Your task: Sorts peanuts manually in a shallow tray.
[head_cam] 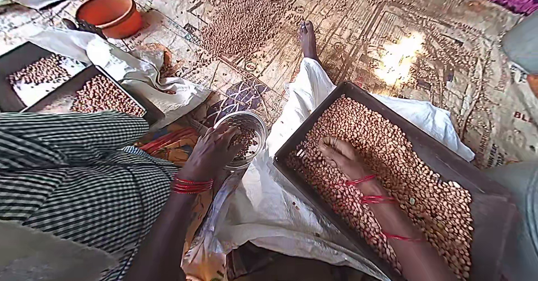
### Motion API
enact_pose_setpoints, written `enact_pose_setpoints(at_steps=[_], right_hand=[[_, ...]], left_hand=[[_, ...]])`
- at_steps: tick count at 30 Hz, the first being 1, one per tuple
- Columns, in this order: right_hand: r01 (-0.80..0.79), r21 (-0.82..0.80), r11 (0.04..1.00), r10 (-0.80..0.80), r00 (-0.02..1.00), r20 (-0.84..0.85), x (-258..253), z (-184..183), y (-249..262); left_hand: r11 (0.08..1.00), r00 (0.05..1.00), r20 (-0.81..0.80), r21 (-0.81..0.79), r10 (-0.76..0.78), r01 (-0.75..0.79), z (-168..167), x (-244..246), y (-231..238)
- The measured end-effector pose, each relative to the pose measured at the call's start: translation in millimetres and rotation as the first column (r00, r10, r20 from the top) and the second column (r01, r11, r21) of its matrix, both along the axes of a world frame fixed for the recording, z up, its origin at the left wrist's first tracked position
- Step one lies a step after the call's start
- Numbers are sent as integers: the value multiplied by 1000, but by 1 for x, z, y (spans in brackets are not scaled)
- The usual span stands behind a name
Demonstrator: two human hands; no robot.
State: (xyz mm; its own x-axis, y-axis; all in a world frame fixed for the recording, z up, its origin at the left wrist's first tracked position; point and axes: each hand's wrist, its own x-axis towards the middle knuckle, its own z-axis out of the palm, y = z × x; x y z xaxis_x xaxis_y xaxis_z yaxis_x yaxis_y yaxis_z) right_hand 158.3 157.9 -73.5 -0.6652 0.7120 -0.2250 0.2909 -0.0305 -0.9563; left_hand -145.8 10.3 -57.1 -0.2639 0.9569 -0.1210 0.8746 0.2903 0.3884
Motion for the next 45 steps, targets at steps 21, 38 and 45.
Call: enact_pose_setpoints(at_steps=[21, 38, 45], right_hand=[[-417, 547, 726, 61, 831, 553, -12, 77, 31], [-295, 323, 899, 15, 759, 651, 127, 49, -9], [-184, 606, 774, -165, 865, 473, 38, 28, 10]], left_hand=[[878, 991, 1, 464, -135, 120, 53, 40, -9], [647, 753, 274, -389, -598, 655, 29, 153, 68], [684, 671, 135, 116, -729, 720, 49, 111, 22]])
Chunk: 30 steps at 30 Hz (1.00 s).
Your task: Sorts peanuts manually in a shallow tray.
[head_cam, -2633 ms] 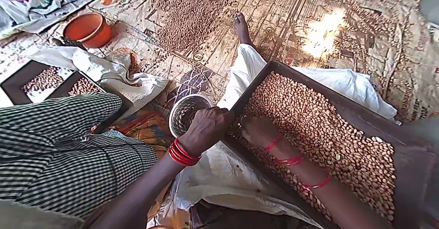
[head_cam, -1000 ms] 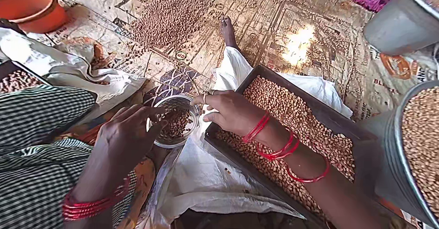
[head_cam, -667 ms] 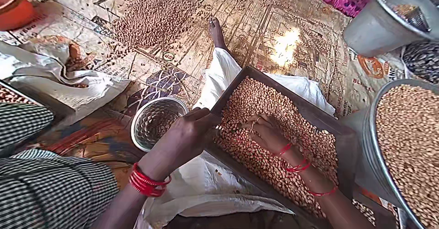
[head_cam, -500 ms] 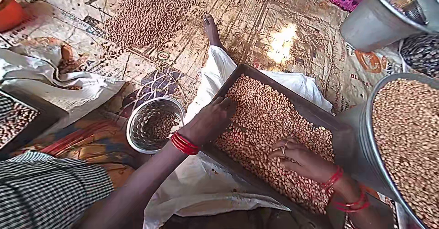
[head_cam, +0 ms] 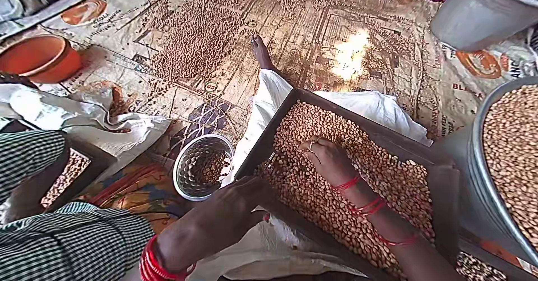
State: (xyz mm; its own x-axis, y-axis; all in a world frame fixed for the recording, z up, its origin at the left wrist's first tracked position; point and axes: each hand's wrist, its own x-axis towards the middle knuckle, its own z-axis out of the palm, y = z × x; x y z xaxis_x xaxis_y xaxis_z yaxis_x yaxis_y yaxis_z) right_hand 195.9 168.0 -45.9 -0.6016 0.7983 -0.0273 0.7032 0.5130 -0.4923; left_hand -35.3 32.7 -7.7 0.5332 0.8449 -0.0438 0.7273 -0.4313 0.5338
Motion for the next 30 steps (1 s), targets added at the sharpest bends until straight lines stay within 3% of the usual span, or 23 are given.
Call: enact_pose_setpoints(at_steps=[5, 7, 9, 14, 21, 24, 27, 30], right_hand=[[-68, -113, 991, 89, 977, 196, -16, -12, -5], [-156, -345, 926, 259, 925, 277, 3, 2, -16], [-196, -437, 878, 322, 917, 236, 37, 13, -20], [15, -137, 990, 6, 989, 150, 93, 25, -13], [-14, -169, 986, 50, 975, 215, 17, 6, -10], [-42, -20, 999, 46, 961, 273, -13, -12, -19], [-46, 99, 994, 17, 960, 279, -21, -25, -26], [-2, -156, 988, 52, 947, 317, -17, -13, -16]], left_hand=[[983, 985, 6, 67, 172, -172, -5, 7, 48], [974, 974, -36, 36, 225, -223, -8, 12, 67], [975, 972, -78, 49, 221, -218, -15, 13, 82], [981, 961, -200, 76, 189, -177, -33, 26, 103], [987, 931, -330, 68, 157, -143, -40, 35, 112], [990, 922, -363, 17, 133, -137, -34, 34, 114], [991, 923, -363, 81, 127, -105, -39, 32, 112], [991, 912, -393, 108, 118, -81, -41, 33, 113]])
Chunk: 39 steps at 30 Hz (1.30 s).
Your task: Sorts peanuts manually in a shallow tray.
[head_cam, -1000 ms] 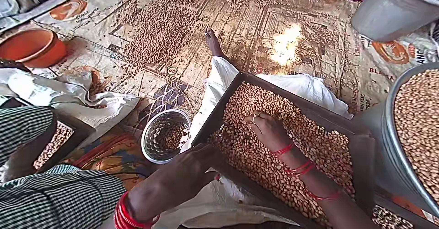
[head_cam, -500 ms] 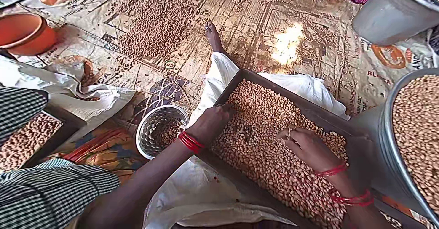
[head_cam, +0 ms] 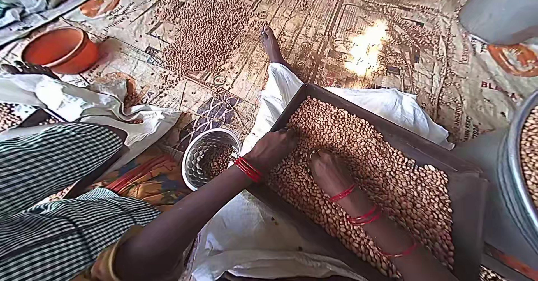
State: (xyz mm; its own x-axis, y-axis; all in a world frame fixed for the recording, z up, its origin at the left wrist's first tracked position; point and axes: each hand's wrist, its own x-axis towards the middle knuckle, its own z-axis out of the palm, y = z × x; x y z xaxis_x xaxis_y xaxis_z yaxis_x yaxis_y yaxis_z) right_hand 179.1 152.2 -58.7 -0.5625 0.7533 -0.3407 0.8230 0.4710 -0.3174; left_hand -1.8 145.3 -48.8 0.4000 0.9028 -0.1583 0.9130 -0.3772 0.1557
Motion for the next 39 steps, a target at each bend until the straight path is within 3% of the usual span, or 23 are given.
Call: enact_pose_setpoints(at_steps=[2, 4, 6, 10, 14, 18, 24, 26, 29, 31, 33, 34, 36, 38, 39], right_hand=[[75, -218, 973, -116, 976, -185, 14, 4, 12], [116, -375, 920, -292, 840, -457, 28, -5, 17], [90, -478, 874, -359, 781, -511, 30, -5, 20], [51, -211, 976, -118, 941, -318, 3, 0, 8], [-23, 114, 993, 32, 997, -75, -26, -8, -15], [-39, -69, 997, 49, 988, 146, -37, 15, -15], [-25, -241, 970, 78, 974, 213, -38, 29, -14], [46, -260, 965, 7, 980, 200, -19, 39, -3], [190, -84, 978, -182, 979, 87, 21, 64, 15], [154, 49, 987, -145, 979, -143, 36, 79, 14], [53, 114, 992, -12, 944, -331, 37, 90, 8], [28, 160, 987, 34, 927, -373, 38, 90, 8], [36, 215, 976, 44, 934, -356, 48, 77, 12], [43, 84, 996, -28, 985, -171, 61, 57, 14], [46, -8, 999, -46, 998, -53, 64, 46, 12]], left_hand=[[1000, 1000, -23, -17, 3, -4, 2, 3, 0], [1000, 999, -36, -14, 6, -7, 1, 3, -3], [1000, 999, -45, -23, -1, 0, 1, 3, -3], [1000, 1000, 3, -15, -18, 18, 3, 0, -2], [971, 965, 263, 236, -18, -46, 14, -29, -4], [973, 874, 486, 201, 5, -118, 20, -39, -17], [970, 819, 573, 179, 32, -164, 3, -27, -22], [968, 755, 646, 98, 114, -231, 3, -17, -20], [918, 580, 711, -307, 397, -251, 9, -1, -18], [779, 444, 668, -615, 596, -121, 14, 16, -14], [615, 318, 603, -785, 731, 75, 20, 31, -13], [575, 277, 600, -800, 750, 174, 22, 31, -15], [589, 205, 652, -752, 730, 296, 26, 11, -25], [667, 128, 694, -718, 709, 199, 36, -27, -44], [719, 113, 721, -692, 684, 66, 39, -50, -56]])
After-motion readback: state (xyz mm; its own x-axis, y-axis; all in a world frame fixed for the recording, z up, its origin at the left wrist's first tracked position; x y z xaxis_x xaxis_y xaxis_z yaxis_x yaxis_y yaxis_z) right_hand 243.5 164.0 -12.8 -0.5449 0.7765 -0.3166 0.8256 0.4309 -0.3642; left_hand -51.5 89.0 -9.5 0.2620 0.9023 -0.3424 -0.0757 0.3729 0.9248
